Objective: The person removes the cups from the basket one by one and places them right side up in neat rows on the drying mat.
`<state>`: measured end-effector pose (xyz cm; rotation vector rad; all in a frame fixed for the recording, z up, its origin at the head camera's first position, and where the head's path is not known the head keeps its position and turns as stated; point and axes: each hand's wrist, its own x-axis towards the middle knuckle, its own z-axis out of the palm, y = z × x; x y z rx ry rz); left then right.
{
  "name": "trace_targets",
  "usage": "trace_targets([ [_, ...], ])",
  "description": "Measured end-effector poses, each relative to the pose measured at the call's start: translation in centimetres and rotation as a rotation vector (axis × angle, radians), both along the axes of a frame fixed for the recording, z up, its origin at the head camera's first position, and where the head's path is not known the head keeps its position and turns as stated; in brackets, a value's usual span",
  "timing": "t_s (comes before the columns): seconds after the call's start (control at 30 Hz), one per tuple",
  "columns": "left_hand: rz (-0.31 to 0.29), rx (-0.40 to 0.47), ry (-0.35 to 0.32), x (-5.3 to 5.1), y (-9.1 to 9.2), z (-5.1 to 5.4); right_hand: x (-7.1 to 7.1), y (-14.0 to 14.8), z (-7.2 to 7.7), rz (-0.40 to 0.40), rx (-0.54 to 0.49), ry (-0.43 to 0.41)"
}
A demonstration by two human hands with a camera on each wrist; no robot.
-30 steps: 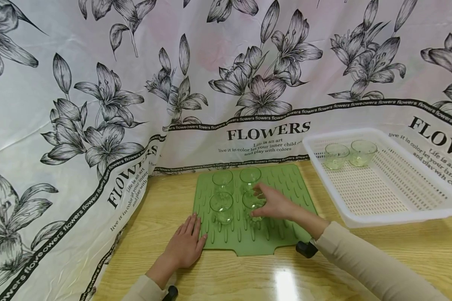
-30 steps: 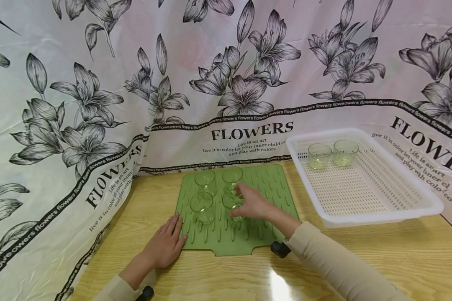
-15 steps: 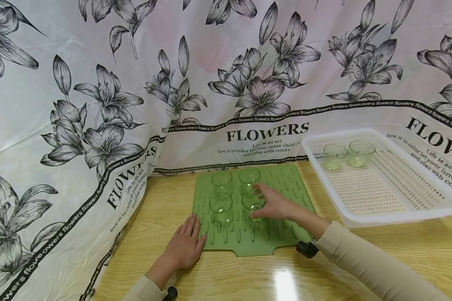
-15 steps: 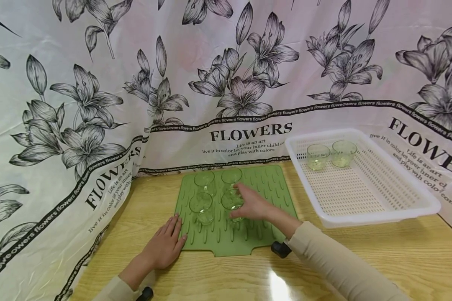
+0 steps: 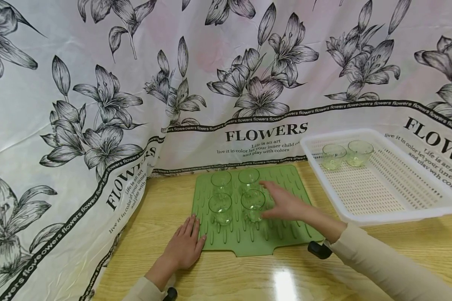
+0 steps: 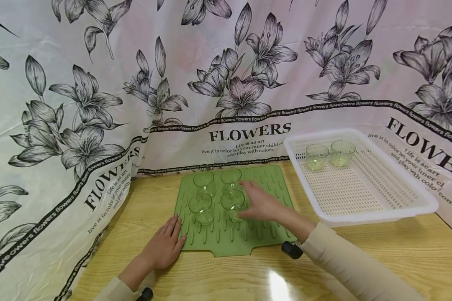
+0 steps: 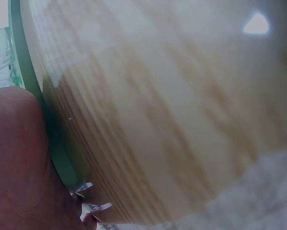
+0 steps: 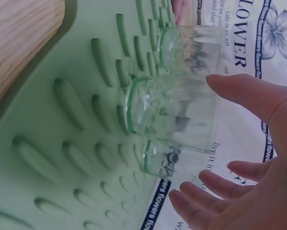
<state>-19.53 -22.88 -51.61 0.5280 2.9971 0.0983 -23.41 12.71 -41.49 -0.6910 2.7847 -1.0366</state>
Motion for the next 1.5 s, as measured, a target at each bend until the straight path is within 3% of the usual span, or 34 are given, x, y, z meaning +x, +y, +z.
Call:
trace_targets([
  [0.33, 0.005, -0.005, -0.009, 0.0, 0.1, 0.4, 0.9, 1.6, 1.7, 0.023, 0.063, 0.06],
  [0.97, 0.003, 0.0, -0.004, 0.0, 0.1, 0.2, 2.5, 5.0, 4.9, 0.03, 0.084, 0.057],
  [1.33, -0.002, 0.015, -0.01, 0.0, 0.0, 0.0, 2.2, 7.7, 6.8, 0.028, 0.09, 0.183],
  [1.5, -0.007, 0.013, 0.001, 0.0, 0.0, 0.1, 1.3, 9.2, 7.5, 0.014, 0.1, 0.224],
])
